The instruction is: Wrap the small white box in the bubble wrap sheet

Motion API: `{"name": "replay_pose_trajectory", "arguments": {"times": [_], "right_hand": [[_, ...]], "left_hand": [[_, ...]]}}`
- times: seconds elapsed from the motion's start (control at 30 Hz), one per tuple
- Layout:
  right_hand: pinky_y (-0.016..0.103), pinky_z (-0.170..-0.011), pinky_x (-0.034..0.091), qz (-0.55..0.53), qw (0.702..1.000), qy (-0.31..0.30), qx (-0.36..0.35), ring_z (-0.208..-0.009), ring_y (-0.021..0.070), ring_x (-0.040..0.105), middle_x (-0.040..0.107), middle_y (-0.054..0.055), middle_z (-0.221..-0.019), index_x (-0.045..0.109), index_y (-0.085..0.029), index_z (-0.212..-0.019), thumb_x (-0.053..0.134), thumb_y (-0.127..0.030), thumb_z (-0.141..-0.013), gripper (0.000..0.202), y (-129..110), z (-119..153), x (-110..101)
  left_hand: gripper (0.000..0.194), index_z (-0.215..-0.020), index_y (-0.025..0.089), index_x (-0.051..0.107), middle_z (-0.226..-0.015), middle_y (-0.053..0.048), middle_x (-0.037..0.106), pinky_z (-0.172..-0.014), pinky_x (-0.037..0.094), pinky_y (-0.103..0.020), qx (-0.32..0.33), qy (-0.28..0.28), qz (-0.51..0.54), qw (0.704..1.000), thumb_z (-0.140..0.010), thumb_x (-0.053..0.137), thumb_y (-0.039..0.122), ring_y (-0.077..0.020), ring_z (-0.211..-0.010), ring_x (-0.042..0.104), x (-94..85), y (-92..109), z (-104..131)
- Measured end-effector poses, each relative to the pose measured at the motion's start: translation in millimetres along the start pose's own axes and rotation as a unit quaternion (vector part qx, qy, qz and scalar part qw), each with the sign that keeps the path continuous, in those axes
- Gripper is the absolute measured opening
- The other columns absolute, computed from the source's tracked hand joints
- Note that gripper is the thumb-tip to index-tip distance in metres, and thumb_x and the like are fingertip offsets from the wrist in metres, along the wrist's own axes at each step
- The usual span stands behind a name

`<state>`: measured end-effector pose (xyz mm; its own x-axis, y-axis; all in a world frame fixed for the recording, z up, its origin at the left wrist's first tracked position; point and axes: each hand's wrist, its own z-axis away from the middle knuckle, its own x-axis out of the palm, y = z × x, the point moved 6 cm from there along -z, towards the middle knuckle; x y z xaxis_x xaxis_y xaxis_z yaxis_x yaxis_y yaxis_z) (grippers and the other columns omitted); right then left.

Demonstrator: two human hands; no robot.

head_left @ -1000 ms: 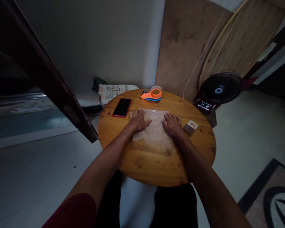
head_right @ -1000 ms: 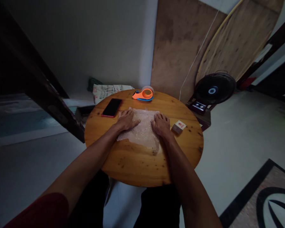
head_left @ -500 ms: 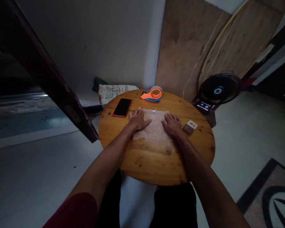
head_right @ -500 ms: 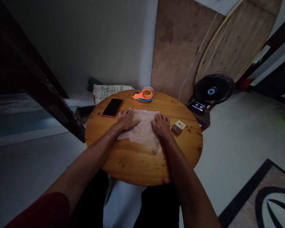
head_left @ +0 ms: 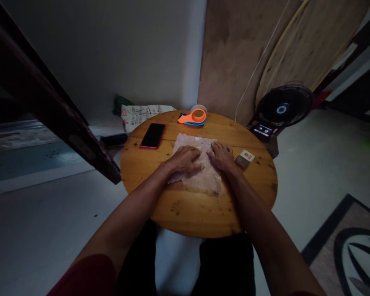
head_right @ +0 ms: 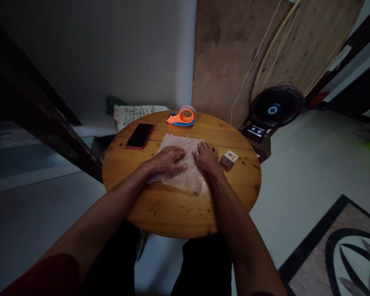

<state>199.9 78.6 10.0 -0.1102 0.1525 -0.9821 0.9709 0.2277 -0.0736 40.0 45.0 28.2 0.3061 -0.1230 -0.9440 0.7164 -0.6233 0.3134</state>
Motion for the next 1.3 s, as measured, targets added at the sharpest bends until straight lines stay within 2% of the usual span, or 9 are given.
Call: {"name": "replay_pose_trajectory", "arguments": {"times": [0.13, 0.23, 0.43, 0.67, 1.1, 1.3], "right_hand": [[0.048, -0.106, 0.03, -0.006, 1.0, 0.004, 0.002, -0.136, 0.0293, 0.039, 0.043, 0.014, -0.15, 0.046, -0.015, -0.137, 0.033, -0.041, -0.097, 0.049, 4, -1, 1], [0.048, -0.106, 0.03, -0.015, 1.0, 0.008, 0.0, -0.135, 0.0291, 0.04, 0.043, 0.014, -0.15, 0.047, -0.015, -0.136, 0.033, -0.039, -0.097, 0.048, 6, -1, 2], [0.047, -0.106, 0.03, -0.027, 1.0, 0.008, 0.005, -0.135, 0.0281, 0.04, 0.043, 0.013, -0.15, 0.048, -0.018, -0.135, 0.033, -0.038, -0.097, 0.046, 8, -2, 2], [0.047, -0.106, 0.031, -0.033, 0.999, 0.007, 0.02, -0.134, 0.0294, 0.04, 0.041, 0.014, -0.151, 0.048, -0.017, -0.137, 0.034, -0.038, -0.097, 0.047, 10, -2, 1], [0.046, -0.103, 0.034, -0.032, 0.999, 0.009, 0.01, -0.129, 0.0294, 0.045, 0.049, 0.014, -0.145, 0.052, -0.017, -0.131, 0.036, -0.034, -0.096, 0.042, 9, 0, -2], [0.045, -0.102, 0.035, -0.04, 0.999, 0.011, 0.013, -0.129, 0.0286, 0.045, 0.051, 0.014, -0.143, 0.055, -0.016, -0.127, 0.033, -0.033, -0.097, 0.041, 7, 3, -7]], "left_hand": [[0.092, -0.148, 0.018, 0.031, -0.156, -0.013, 0.032, -0.118, 0.021, -0.042, 0.017, -0.051, -0.017, 0.998, -0.075, 0.058, 0.067, -0.0305, -0.144, 0.027, 10.2, -5, 1], [0.101, -0.152, 0.015, 0.022, -0.159, -0.015, 0.025, -0.119, 0.015, -0.044, 0.021, -0.069, -0.005, 0.997, -0.074, 0.058, 0.069, -0.0312, -0.147, 0.019, 15.3, -8, 0], [0.105, -0.153, 0.016, 0.021, -0.16, -0.015, 0.021, -0.12, 0.009, -0.047, 0.016, -0.071, 0.009, 0.997, -0.072, 0.057, 0.073, -0.0328, -0.148, 0.014, 16.8, -6, 0], [0.107, -0.153, 0.016, 0.019, -0.16, -0.016, 0.02, -0.12, 0.008, -0.048, 0.01, -0.072, 0.007, 0.997, -0.071, 0.057, 0.074, -0.0331, -0.148, 0.013, 18.5, -6, 0], [0.096, -0.149, 0.021, 0.033, -0.16, -0.015, 0.022, -0.119, 0.009, -0.048, 0.001, -0.07, -0.011, 0.998, -0.071, 0.058, 0.072, -0.0332, -0.148, 0.016, 15.4, -3, 1], [0.097, -0.149, 0.021, 0.033, -0.16, -0.015, 0.022, -0.119, 0.008, -0.05, 0.006, -0.07, -0.007, 0.997, -0.071, 0.056, 0.074, -0.0338, -0.148, 0.014, 17.3, -5, 1]]}}
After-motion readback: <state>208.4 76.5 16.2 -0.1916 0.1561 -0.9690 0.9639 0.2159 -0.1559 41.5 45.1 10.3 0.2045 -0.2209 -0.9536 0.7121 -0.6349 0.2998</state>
